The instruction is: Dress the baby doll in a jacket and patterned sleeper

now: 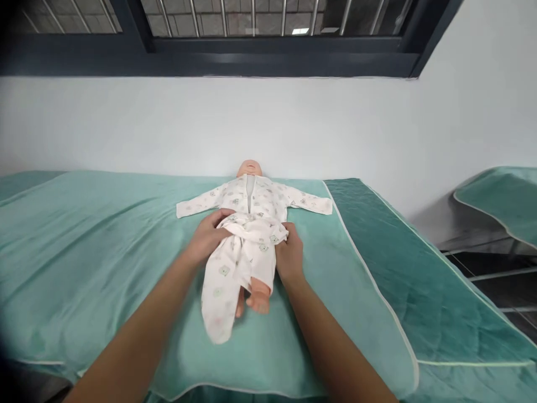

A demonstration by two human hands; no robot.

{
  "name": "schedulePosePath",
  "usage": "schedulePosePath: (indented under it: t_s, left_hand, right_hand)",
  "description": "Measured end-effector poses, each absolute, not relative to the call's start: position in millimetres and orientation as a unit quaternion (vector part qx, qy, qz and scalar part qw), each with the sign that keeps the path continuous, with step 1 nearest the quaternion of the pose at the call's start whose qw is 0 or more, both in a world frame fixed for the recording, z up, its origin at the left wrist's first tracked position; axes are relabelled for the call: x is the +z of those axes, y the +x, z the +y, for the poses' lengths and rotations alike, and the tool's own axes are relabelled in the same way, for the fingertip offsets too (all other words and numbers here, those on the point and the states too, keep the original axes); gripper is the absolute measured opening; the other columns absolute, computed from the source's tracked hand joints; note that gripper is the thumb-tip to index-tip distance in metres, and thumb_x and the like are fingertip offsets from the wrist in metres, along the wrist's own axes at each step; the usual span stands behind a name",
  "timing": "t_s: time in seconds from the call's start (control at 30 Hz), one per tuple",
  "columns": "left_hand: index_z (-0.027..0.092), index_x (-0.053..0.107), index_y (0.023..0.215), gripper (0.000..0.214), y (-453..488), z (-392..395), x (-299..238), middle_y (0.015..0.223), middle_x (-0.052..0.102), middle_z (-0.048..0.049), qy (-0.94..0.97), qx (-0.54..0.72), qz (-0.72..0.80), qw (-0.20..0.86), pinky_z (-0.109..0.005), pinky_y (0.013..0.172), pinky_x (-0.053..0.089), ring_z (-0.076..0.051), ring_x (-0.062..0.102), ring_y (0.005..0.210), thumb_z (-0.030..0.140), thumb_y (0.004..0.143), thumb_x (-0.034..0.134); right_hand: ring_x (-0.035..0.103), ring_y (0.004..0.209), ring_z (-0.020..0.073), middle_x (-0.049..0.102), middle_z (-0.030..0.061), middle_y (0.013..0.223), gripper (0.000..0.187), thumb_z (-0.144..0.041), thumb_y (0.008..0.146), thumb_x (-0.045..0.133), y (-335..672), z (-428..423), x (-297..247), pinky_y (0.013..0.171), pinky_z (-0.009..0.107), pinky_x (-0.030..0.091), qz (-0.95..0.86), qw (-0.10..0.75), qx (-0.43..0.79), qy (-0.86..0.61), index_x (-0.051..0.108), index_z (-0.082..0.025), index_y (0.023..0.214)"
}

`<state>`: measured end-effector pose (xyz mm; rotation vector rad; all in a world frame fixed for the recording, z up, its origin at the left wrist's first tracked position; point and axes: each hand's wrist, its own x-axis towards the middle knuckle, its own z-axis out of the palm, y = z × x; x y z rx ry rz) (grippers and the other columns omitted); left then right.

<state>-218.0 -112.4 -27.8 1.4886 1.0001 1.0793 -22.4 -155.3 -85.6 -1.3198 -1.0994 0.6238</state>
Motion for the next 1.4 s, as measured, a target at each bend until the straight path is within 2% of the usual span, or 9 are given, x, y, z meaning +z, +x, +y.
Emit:
schedulePosePath:
  t_s: [0.17,0.27,0.37,0.47,0.63,0.8,1.0,1.23,1.4]
  left_hand:
    - [0.020,0.067,0.101,0.044,-238,-113,-49,0.098,0.068,-0.0022,0.508,0.447,0.273,0.683,-0.023,0.071,0.046,-0.016,0.062,0.082,0.022,0.059,0.081]
    - [0.019,0.068,0.104,0.044,-239,-116,-52,0.098,0.069,-0.0048,0.477,0.434,0.250,0.722,-0.025,0.072,0.048,-0.018,0.064,0.082,0.022,0.062,0.082]
    - [0.017,0.068,0.105,0.043,-237,-117,-53,0.090,0.070,-0.0053,0.454,0.449,0.268,0.722,-0.027,0.071,0.050,-0.018,0.065,0.075,0.026,0.065,0.081]
    - [0.016,0.068,0.109,0.049,-237,-118,-55,0.087,0.070,-0.0057,0.442,0.465,0.271,0.718,-0.027,0.067,0.050,-0.018,0.065,0.071,0.035,0.065,0.082]
    - [0.015,0.068,0.109,0.054,-239,-120,-59,0.090,0.070,-0.0064,0.459,0.449,0.277,0.714,-0.025,0.065,0.049,-0.017,0.064,0.070,0.044,0.066,0.083]
    - [0.014,0.065,0.121,0.061,-240,-119,-58,0.093,0.071,-0.0081,0.481,0.438,0.268,0.710,-0.024,0.063,0.050,-0.017,0.065,0.071,0.042,0.069,0.081]
    - [0.013,0.067,0.118,0.059,-239,-120,-59,0.092,0.073,-0.0083,0.495,0.419,0.308,0.696,-0.027,0.068,0.051,-0.019,0.066,0.071,0.031,0.064,0.085]
    - [0.014,0.067,0.112,0.054,-235,-125,-64,0.085,0.073,-0.0082,0.411,0.515,0.333,0.674,-0.036,0.069,0.055,-0.025,0.070,0.073,0.038,0.065,0.080]
    - [0.011,0.068,0.106,0.062,-234,-126,-62,0.084,0.073,-0.0099,0.432,0.493,0.335,0.677,-0.036,0.068,0.055,-0.028,0.070,0.077,0.046,0.058,0.083]
  right_hand:
    - [0.055,0.101,0.0227,0.058,0.0062,0.110,0.031,-0.017,0.079,0.056,-27,-170,-77,0.089,0.037,0.045,-0.594,0.607,0.134,-0.510,0.056,-0.024,0.110]
    - [0.052,0.115,0.0270,0.057,0.0088,0.121,0.043,-0.016,0.078,0.062,-32,-166,-49,0.096,0.043,0.044,-0.746,0.494,0.124,-0.430,0.055,-0.026,0.120]
    - [0.056,0.099,0.0269,0.065,0.0049,0.101,0.027,-0.032,0.079,0.072,-38,-147,-12,0.082,0.040,0.048,-0.815,0.355,0.153,-0.432,0.062,-0.027,0.104]
    - [0.058,0.077,0.0197,0.064,-0.0004,0.083,0.024,-0.043,0.078,0.074,-39,-126,10,0.063,0.030,0.044,-0.810,0.295,0.274,-0.426,0.063,-0.025,0.089]
    - [0.058,0.070,0.0143,0.063,-0.0032,0.078,0.030,-0.038,0.067,0.082,-37,-116,-9,0.059,0.024,0.043,-0.687,0.342,0.494,-0.409,0.063,-0.021,0.083]
    - [0.061,0.064,0.0159,0.065,0.0000,0.073,0.028,-0.037,0.072,0.078,-38,-119,-25,0.062,0.028,0.050,-0.521,0.445,0.632,-0.362,0.062,-0.020,0.087]
    - [0.059,0.058,0.0143,0.062,-0.0023,0.065,0.022,-0.034,0.075,0.074,-39,-119,-23,0.056,0.026,0.047,-0.513,0.446,0.654,-0.331,0.059,-0.021,0.082]
    - [0.064,0.079,0.0180,0.069,-0.0019,0.081,0.021,-0.031,0.071,0.076,-42,-124,-21,0.069,0.027,0.049,-0.646,0.356,0.544,-0.400,0.063,-0.021,0.083]
    - [0.058,0.067,0.0135,0.063,-0.0022,0.076,0.029,-0.036,0.070,0.079,-31,-121,-24,0.061,0.024,0.044,-0.599,0.373,0.637,-0.311,0.060,-0.020,0.085]
